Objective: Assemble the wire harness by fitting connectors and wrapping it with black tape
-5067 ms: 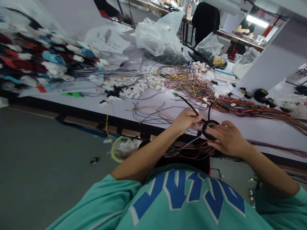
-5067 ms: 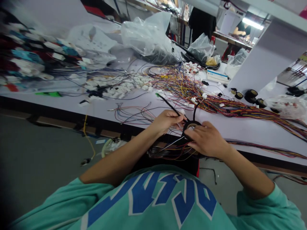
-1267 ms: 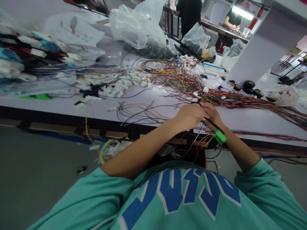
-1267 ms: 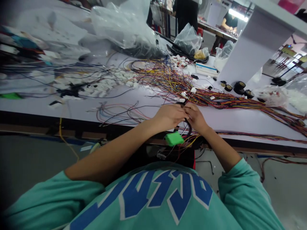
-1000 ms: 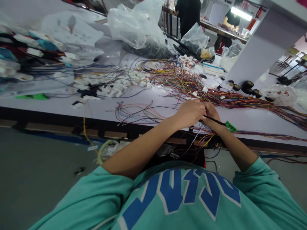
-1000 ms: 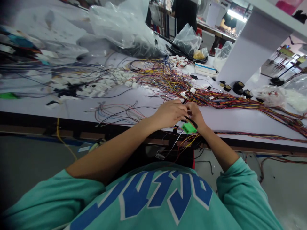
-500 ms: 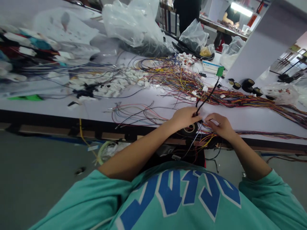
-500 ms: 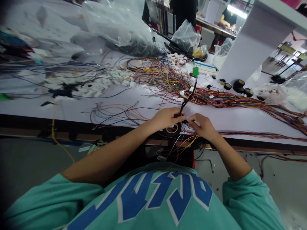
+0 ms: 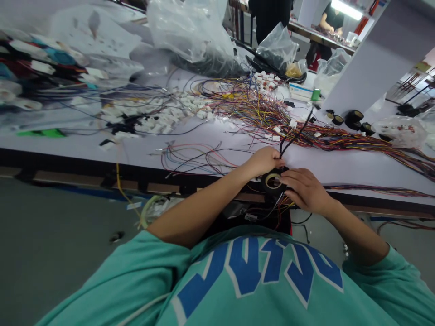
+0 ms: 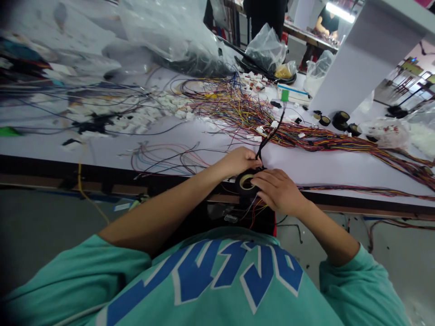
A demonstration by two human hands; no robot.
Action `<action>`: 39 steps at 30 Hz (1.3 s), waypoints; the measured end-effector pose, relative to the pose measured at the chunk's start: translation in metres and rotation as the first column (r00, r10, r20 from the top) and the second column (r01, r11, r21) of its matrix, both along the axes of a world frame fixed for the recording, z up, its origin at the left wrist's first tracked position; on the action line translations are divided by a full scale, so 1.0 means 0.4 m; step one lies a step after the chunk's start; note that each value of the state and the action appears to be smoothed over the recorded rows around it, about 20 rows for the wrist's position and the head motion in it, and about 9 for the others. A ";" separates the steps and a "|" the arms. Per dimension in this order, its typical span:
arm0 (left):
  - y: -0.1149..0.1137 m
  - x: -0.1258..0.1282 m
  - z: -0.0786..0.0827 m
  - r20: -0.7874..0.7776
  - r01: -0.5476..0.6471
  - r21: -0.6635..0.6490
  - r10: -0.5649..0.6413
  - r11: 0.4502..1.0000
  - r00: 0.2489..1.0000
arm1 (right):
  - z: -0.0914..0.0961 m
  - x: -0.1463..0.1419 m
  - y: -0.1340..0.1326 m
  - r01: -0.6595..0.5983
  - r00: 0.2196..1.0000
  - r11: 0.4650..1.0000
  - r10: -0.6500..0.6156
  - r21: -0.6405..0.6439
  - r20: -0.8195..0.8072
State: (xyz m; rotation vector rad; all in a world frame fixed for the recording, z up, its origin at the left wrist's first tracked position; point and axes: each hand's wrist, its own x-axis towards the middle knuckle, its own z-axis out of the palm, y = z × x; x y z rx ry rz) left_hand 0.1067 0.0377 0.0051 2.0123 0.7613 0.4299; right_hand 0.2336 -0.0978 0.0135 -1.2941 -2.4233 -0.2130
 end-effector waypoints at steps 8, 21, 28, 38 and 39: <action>0.009 -0.003 -0.018 0.043 0.035 -0.196 -0.028 0.980 0.999 | 0.050 -0.101 0.046 0.083 0.953 0.977 -0.020 -0.197 0.303; 0.021 -0.005 0.004 0.090 0.091 -0.485 -0.054 0.870 0.995 | 0.091 -0.082 0.054 0.153 0.983 0.947 -0.117 -0.281 0.140; -0.074 -0.031 -0.004 -0.054 -0.085 0.112 0.091 0.990 0.994 | 0.058 0.010 0.037 0.479 0.811 0.878 -0.434 -0.018 0.394; -0.109 -0.034 -0.025 0.019 0.016 0.537 -0.032 0.843 0.999 | -0.038 0.062 0.081 0.189 0.966 0.940 -0.230 0.283 0.118; -0.109 -0.032 -0.020 0.001 0.039 0.555 -0.047 0.831 0.999 | -0.045 0.065 0.085 0.205 0.969 0.936 -0.235 0.285 0.076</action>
